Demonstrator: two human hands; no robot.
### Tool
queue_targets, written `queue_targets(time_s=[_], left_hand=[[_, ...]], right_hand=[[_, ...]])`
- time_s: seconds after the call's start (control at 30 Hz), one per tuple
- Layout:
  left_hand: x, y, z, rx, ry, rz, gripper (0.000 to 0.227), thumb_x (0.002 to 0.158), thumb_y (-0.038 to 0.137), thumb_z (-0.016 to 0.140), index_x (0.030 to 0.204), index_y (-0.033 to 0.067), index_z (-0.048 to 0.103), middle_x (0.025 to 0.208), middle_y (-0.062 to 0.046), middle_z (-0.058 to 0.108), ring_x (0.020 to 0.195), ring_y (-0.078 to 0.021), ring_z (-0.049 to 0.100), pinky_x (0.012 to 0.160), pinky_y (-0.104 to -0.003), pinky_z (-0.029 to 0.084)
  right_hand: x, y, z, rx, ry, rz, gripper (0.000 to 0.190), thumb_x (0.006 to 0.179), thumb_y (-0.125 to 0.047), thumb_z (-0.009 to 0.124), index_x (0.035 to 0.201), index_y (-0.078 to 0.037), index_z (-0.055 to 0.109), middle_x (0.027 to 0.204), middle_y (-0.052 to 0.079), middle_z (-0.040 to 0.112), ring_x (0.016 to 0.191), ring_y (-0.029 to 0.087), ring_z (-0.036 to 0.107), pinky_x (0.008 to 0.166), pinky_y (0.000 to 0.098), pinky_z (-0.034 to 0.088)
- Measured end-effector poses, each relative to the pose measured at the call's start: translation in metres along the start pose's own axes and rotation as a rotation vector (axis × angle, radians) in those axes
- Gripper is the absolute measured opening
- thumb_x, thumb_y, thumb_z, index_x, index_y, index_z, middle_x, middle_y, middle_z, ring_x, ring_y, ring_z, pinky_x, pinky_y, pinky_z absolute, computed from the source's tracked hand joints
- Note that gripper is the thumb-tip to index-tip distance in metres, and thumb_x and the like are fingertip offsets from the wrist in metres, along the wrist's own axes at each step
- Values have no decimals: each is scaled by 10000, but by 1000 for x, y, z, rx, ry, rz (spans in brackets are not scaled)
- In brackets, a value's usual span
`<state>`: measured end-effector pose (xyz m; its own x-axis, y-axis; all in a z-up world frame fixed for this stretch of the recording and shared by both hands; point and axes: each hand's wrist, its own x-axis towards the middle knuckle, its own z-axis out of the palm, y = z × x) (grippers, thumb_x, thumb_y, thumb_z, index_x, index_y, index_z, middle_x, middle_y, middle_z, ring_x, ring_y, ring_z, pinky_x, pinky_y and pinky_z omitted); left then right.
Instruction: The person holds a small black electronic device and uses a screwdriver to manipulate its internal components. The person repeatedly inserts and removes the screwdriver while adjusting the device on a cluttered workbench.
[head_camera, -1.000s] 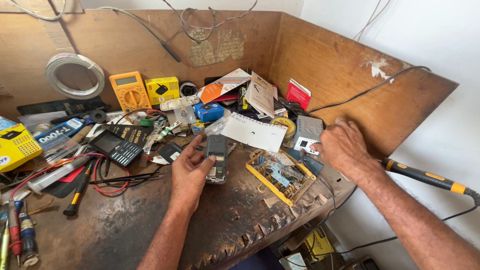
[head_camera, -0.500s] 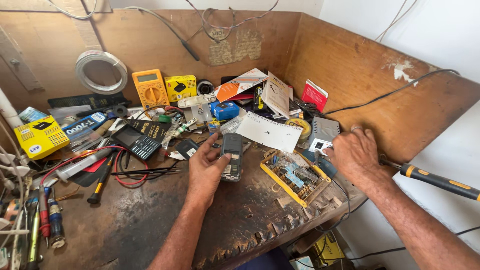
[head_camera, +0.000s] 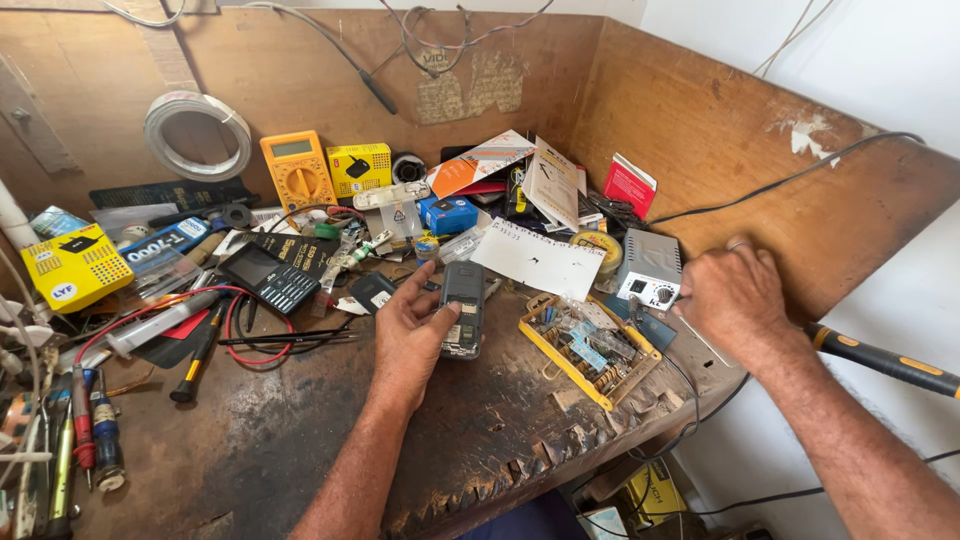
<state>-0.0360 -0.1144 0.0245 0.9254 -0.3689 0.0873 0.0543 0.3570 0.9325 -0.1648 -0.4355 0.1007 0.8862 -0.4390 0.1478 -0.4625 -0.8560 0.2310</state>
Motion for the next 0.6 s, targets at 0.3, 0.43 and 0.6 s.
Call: queue_targets(time_s=[0.3, 0.43, 0.6], left_hand=[[4, -13, -2, -114, -14, 77, 699, 873, -83, 598, 1537, -12, 391, 1157, -231, 712, 894, -227, 742, 688, -388, 686], [9, -24, -6, -96, 25, 135, 673, 868, -86, 606, 1516, 12, 452, 1133, -194, 725, 885, -225, 730, 700, -361, 656], [15, -35, -12, -128, 87, 162, 661, 867, -75, 585, 1507, 22, 454, 1108, -181, 715, 888, -197, 707, 721, -323, 633]], right_hand=[[-9, -12, 6, 43, 274, -62, 44, 811, -137, 805, 790, -166, 831, 907, 71, 766, 1022, 293, 638, 959, 480, 486], [-21, -43, -22, 259, 496, -211, 30, 827, -147, 797, 843, -122, 803, 911, 72, 759, 954, 305, 627, 907, 455, 493], [-29, -122, -35, 595, 694, -638, 45, 818, -105, 763, 861, -94, 758, 874, 58, 739, 940, 295, 626, 874, 434, 489]])
